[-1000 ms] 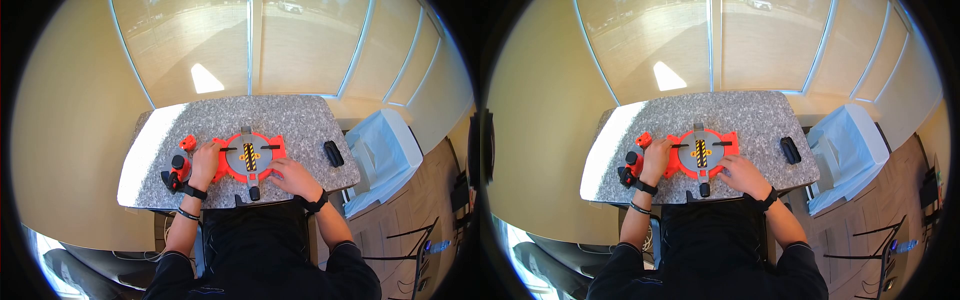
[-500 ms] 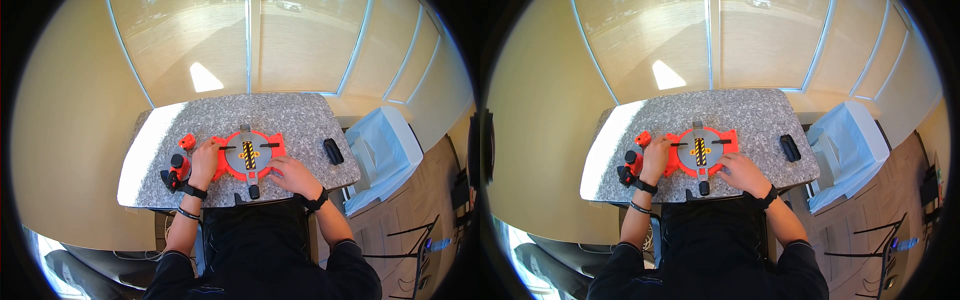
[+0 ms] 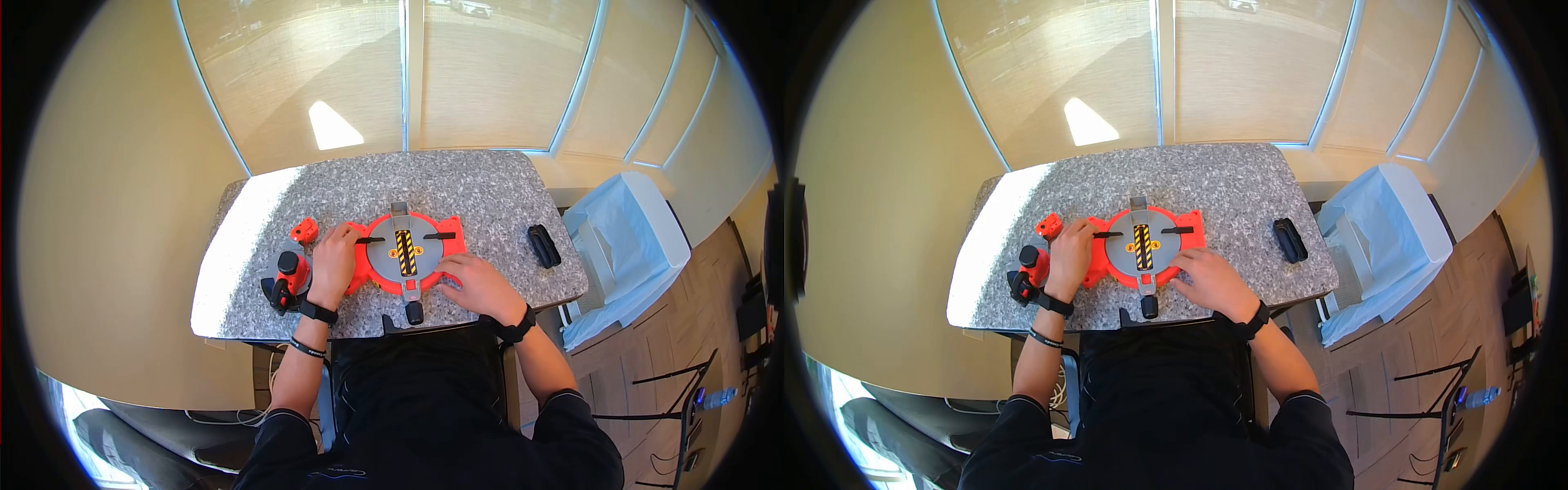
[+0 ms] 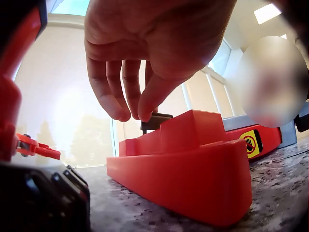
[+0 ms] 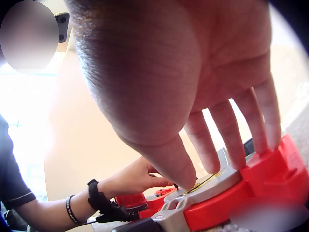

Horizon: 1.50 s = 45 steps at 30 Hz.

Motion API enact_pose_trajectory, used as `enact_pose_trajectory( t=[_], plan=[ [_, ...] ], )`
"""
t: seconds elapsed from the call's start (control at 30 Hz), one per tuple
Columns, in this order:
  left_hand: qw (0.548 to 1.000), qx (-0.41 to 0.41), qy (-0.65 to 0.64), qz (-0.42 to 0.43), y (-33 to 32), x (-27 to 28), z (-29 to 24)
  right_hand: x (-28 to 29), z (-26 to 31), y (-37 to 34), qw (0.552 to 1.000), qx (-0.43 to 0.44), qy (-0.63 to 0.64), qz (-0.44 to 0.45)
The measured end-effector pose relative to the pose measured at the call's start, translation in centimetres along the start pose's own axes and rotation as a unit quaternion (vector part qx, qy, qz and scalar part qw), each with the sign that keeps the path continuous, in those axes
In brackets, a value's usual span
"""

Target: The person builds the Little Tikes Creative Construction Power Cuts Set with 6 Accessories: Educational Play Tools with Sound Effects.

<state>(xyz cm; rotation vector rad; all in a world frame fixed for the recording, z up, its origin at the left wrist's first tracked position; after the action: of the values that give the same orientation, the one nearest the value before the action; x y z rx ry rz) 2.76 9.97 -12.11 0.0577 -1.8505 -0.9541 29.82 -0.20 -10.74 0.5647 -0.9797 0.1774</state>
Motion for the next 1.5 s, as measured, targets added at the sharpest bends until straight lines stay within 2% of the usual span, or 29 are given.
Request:
enact_pose_trajectory(
  t=[0.53, 0.83, 0.9, 1.0, 1.23, 1.3, 1.4, 1.5],
  plan=[
    [0.996, 0.057, -0.070, -0.017, -0.1, -0.1, 0.5, -0.3, -0.3, 0.0, 1.000, 0.015, -0.007, -0.007],
    [0.997, 0.034, -0.063, 0.006, 0.2, -0.1, 0.7, -0.3, -0.1, 0.0, 1.000, 0.009, -0.007, -0.005],
    [0.997, 0.039, -0.052, 0.033, 0.4, 0.0, 0.7, -0.4, -0.2, 0.0, 1.000, 0.007, -0.002, -0.005],
    [0.996, 0.036, -0.082, 0.016, 0.1, -0.5, 1.1, -0.2, 0.0, 0.1, 1.000, 0.001, -0.002, -0.003],
    [0.995, 0.044, -0.084, 0.033, -0.2, -1.1, 1.1, -0.1, 0.0, -0.1, 1.000, 0.012, -0.002, -0.005],
    [0.994, 0.017, -0.069, 0.083, 0.1, -1.1, 0.9, 0.0, 0.1, -0.1, 1.000, 0.008, -0.002, 0.005],
    [0.994, 0.042, -0.031, 0.095, 0.9, -0.1, -0.3, 0.2, 0.1, 0.1, 1.000, 0.004, -0.005, 0.010],
    [0.992, 0.010, -0.071, 0.100, 1.0, 0.6, -0.9, 0.1, 0.1, 0.1, 1.000, 0.006, -0.002, 0.011]
  ],
)
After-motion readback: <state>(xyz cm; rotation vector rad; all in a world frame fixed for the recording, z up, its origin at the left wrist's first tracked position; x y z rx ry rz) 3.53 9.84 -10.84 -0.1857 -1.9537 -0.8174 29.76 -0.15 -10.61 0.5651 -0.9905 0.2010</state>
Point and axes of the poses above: each hand's wrist, its own y-axis towards the middle knuckle, its own x-axis out of the back of the hand, z = x × y, the point moved 3 cm from there along y, towards the middle knuckle, and after that the axes turned 2 degrees about -z, right-handed, at the moved point
